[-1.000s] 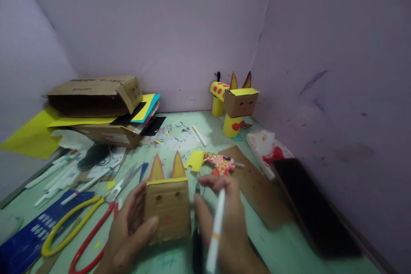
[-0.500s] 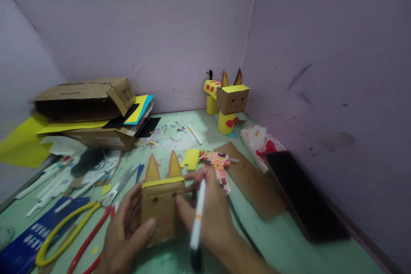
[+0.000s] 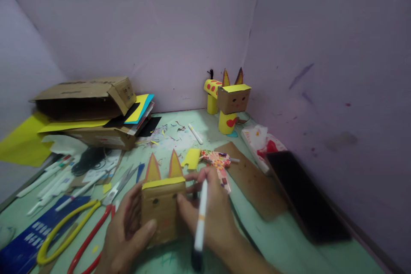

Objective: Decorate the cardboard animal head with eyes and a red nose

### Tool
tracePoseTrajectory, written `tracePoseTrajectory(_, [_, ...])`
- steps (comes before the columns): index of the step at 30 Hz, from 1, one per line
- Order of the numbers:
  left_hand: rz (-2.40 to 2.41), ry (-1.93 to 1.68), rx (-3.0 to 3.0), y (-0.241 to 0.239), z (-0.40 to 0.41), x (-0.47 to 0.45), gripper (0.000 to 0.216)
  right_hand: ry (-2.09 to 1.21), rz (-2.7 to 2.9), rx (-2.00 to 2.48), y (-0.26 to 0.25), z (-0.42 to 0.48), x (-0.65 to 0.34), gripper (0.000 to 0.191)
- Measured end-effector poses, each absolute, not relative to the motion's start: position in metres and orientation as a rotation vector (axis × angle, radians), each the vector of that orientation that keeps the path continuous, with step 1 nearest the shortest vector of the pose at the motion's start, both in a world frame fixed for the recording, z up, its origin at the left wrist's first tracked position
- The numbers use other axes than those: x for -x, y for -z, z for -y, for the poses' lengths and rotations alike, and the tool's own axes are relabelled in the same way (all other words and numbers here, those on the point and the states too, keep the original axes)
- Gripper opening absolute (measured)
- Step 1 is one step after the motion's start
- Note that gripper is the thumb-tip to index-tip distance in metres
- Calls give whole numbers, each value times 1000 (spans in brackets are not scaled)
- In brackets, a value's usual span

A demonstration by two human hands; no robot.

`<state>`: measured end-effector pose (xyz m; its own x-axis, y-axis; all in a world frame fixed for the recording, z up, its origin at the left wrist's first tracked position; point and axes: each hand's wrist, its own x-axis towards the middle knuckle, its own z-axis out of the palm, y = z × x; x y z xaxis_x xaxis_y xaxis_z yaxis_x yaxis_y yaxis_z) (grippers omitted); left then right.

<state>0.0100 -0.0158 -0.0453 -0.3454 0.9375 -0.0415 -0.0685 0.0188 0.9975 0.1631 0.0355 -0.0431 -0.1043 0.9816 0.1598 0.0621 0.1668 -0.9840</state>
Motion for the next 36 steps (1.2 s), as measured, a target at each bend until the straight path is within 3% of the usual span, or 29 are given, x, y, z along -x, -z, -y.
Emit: tracePoseTrajectory(36, [-1429,-1452,-949,42,16,-13,82,-1123,1407,1131,46,-33,-162,36])
